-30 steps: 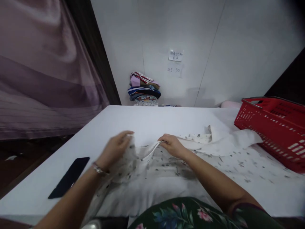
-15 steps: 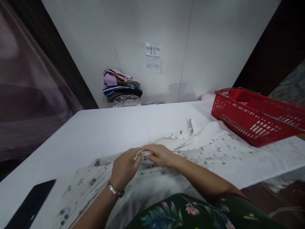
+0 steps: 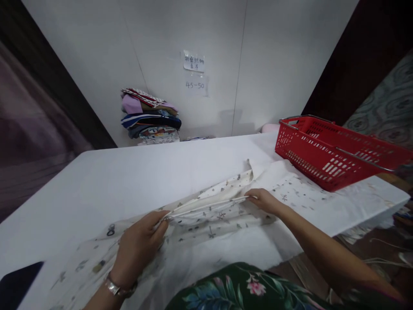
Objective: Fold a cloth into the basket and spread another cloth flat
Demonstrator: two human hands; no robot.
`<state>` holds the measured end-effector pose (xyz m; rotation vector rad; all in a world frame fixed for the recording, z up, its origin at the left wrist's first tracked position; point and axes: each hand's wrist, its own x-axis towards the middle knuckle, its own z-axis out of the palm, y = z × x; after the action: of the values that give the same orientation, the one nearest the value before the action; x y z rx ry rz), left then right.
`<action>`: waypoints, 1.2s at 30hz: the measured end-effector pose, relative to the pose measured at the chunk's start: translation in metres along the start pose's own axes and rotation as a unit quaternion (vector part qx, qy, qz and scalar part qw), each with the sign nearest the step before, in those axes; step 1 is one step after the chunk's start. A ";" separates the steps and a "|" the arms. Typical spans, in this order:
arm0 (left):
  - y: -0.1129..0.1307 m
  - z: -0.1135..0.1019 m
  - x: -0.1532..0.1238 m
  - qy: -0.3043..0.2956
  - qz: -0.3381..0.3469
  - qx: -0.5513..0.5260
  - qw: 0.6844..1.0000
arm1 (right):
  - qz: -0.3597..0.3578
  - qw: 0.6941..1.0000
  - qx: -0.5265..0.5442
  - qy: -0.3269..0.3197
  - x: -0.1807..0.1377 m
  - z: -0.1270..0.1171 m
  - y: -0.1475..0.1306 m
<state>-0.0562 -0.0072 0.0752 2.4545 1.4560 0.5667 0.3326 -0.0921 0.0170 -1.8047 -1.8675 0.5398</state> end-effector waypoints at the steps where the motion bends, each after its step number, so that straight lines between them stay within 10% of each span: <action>1: 0.000 0.000 0.000 -0.003 0.000 0.000 1.000 | 0.007 1.000 -0.005 0.007 -0.002 -0.001 0.008; 10: -0.005 0.001 -0.001 -0.019 0.004 -0.013 1.000 | 0.072 0.988 0.004 0.133 0.006 -0.011 0.064; 17: 0.001 -0.002 0.001 -0.027 0.001 -0.019 0.999 | -0.027 0.952 -0.289 0.094 0.038 -0.025 0.063; 24: -0.005 -0.004 0.006 -0.035 -0.043 0.004 0.998 | -0.142 0.967 -0.187 0.101 0.010 -0.053 0.068; 36: -0.002 -0.003 0.011 -0.045 -0.092 -0.029 0.994 | -0.050 0.951 -0.295 0.083 -0.022 -0.032 0.071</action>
<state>-0.0543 0.0037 0.0791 2.2405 1.5858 0.4478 0.4093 -0.1125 -0.0008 -2.0123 -2.1266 -0.2379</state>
